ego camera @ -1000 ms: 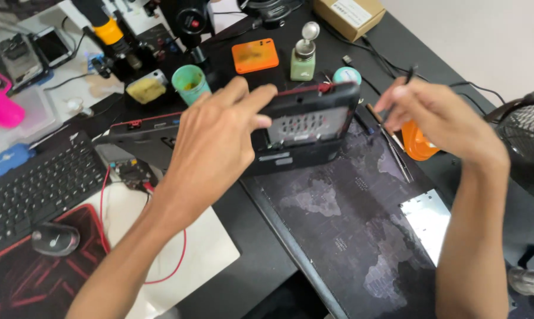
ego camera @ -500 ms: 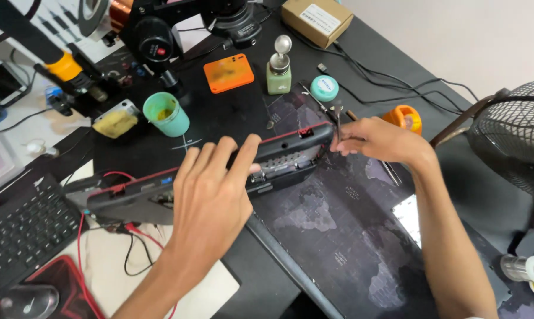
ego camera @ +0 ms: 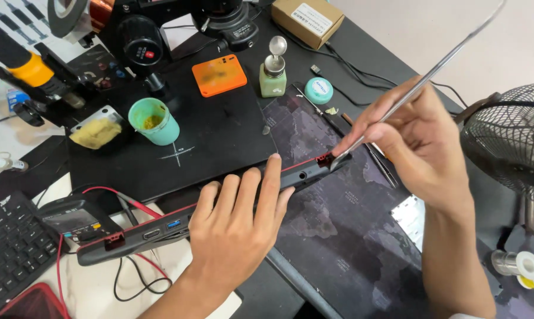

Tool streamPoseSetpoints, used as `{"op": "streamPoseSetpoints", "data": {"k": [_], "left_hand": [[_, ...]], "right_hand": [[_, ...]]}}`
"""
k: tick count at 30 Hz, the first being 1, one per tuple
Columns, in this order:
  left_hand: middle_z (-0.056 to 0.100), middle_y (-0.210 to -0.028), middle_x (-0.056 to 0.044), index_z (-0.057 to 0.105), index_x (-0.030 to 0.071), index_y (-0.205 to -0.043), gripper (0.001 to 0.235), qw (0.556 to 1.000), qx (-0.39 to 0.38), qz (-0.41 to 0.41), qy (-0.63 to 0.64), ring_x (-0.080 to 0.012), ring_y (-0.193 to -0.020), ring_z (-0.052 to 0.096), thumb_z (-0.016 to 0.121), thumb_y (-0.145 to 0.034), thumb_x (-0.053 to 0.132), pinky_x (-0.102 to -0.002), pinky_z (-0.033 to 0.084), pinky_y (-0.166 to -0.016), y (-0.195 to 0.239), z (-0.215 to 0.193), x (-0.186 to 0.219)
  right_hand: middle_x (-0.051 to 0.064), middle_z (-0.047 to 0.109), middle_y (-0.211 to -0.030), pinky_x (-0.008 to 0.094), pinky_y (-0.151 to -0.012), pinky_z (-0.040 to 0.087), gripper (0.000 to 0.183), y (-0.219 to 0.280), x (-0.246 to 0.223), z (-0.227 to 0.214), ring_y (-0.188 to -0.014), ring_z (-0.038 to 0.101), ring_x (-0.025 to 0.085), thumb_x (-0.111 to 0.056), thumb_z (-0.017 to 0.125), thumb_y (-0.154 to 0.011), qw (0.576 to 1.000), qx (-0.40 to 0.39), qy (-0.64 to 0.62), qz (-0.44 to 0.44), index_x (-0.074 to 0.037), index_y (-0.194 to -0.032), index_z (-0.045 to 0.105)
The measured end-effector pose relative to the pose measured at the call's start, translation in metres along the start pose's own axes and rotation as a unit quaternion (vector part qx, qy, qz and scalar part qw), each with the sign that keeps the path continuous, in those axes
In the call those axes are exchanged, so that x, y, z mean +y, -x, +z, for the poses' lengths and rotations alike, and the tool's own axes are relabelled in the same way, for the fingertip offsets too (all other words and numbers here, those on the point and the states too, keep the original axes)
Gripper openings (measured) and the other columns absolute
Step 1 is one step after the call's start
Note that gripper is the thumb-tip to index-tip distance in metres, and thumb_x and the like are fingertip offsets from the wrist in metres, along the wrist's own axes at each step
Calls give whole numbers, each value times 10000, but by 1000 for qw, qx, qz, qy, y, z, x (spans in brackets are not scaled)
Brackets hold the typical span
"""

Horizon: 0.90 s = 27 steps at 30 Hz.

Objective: The person disassembles a laptop by removing screws from the back panel using a screwdriver. They then use a metal prying tool to separate the back cover from the main body. The person removes the battery and the motherboard, placing them on the desk.

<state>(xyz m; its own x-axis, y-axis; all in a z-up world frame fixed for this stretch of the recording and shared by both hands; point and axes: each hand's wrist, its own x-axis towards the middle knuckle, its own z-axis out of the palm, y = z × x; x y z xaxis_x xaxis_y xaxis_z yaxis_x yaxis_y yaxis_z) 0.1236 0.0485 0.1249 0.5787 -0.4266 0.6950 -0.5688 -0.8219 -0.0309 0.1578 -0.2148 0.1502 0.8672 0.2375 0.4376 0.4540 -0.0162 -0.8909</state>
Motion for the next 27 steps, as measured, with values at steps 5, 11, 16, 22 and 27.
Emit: {"op": "streamPoseSetpoints", "data": {"k": [5, 11, 16, 22, 27], "left_hand": [[614, -978, -63, 712, 28, -1243, 393, 1000, 7, 9, -16, -219, -821, 573, 745, -976, 314, -360, 469, -767, -1, 1, -1], [621, -994, -62, 715, 50, -1274, 372, 1000, -2, 22, -6, -208, -814, 583, 715, -995, 296, -347, 473, -743, -1, -3, -1], [665, -1138, -113, 725, 110, -1236, 308, 999, 5, 41, 22, -235, -940, 658, 659, -936, 130, -343, 496, -769, 0, 3, -6], [636, -1151, -81, 744, 38, -1257, 264, 993, 67, 89, -39, -240, -1007, 646, 677, -1012, 112, -389, 516, -857, 6, 21, -14], [646, -1172, -74, 733, 20, -1306, 308, 988, 61, 117, -81, -224, -1143, 630, 665, -1022, 117, -405, 516, -998, 8, 21, -15]], "right_hand": [[135, 648, -1021, 359, -856, 644, 150, -11, -5, 7, -953, 736, 223, 1, 582, -1094, 999, 10, 32, 3, -17, -1181, 461], [132, 683, -974, 323, -842, 609, 177, -19, -15, 7, -926, 710, 178, -6, 604, -1044, 994, -46, 82, 57, 7, -1191, 506], [134, 687, -992, 318, -854, 616, 182, -18, -20, 12, -940, 714, 176, -2, 621, -1045, 994, -60, 85, 42, 15, -1177, 498], [137, 685, -985, 310, -796, 659, 154, -5, -21, 26, -921, 790, 236, 44, 682, -1001, 946, -38, 303, -108, -3, -1062, 548], [112, 716, -969, 295, -777, 655, 162, -5, -19, 34, -932, 784, 228, 66, 662, -933, 954, 4, 287, -90, 20, -996, 520]]}}
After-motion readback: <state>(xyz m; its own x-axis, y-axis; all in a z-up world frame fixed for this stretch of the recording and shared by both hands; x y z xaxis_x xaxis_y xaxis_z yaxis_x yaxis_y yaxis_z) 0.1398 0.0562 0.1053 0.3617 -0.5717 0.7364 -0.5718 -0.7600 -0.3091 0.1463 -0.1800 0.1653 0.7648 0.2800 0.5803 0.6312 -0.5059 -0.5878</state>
